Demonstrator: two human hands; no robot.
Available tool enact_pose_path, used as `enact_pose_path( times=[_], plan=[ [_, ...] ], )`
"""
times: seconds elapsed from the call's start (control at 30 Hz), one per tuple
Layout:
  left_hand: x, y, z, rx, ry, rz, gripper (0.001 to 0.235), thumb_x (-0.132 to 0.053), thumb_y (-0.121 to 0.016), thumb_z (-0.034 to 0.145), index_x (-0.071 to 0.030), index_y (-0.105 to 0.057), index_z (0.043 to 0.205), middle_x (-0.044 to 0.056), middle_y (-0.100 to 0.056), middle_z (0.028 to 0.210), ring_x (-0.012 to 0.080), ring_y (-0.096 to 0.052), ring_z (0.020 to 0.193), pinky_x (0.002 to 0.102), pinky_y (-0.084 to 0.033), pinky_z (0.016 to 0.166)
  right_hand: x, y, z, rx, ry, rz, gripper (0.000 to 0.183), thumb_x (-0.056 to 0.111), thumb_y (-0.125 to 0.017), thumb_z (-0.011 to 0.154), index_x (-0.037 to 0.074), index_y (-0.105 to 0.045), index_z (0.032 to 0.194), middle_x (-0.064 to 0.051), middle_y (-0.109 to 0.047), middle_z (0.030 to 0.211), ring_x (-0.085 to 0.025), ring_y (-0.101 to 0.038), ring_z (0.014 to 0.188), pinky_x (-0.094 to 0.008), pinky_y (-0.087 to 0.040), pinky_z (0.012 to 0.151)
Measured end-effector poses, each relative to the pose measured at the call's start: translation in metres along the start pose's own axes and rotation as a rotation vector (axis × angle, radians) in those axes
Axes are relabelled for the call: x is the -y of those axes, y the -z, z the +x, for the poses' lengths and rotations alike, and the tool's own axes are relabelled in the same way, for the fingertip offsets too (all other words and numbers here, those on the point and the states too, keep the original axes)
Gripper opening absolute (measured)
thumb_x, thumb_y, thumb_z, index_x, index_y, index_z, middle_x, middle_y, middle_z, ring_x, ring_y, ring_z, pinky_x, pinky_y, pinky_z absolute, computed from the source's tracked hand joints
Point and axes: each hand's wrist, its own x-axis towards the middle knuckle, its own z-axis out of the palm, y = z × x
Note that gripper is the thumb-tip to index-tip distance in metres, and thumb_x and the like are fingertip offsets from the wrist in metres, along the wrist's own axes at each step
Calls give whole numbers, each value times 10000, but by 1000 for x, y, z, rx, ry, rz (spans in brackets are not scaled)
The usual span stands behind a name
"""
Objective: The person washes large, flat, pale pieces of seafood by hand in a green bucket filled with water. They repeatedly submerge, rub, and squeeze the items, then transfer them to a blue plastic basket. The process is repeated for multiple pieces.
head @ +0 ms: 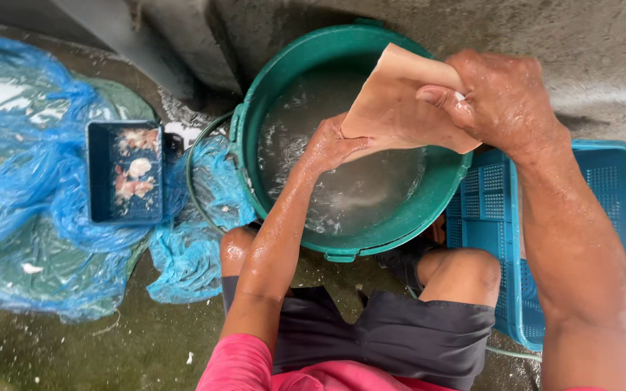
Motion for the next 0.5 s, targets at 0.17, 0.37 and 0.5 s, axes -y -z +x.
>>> enact_pose_path(
  times=[0.17,0.37,0.5],
  plan=[
    [-23,-33,20,50,-73,177,429,-106,-845,825,-16,-697,1218,47,-790,1077,79,-683,972,299,-570,872,-19,27,-41,-89,-67,-14,416,472,-736,1034,63,-673,993,-104,-662,819,-316,-668,782,-398,-524,693],
    [-65,-113,48,235,-176,190,375,-156,-844,864,-52,-702,1195,82,-803,1047,101,-733,949,319,-592,828,-54,81,-126,-154,-192,-54,397,431,-725,1052,44,-639,1026,-94,-675,906,-291,-674,836,-361,-527,732],
    [-96,-171,63,349,-162,391,349,-220,-841,848,-96,-706,1145,91,-796,911,187,-781,778,337,-584,725,-75,107,-200,-189,-328,-114,408,430,-707,1047,29,-634,1045,-104,-673,923,-298,-677,845,-363,-531,742]
  ],
)
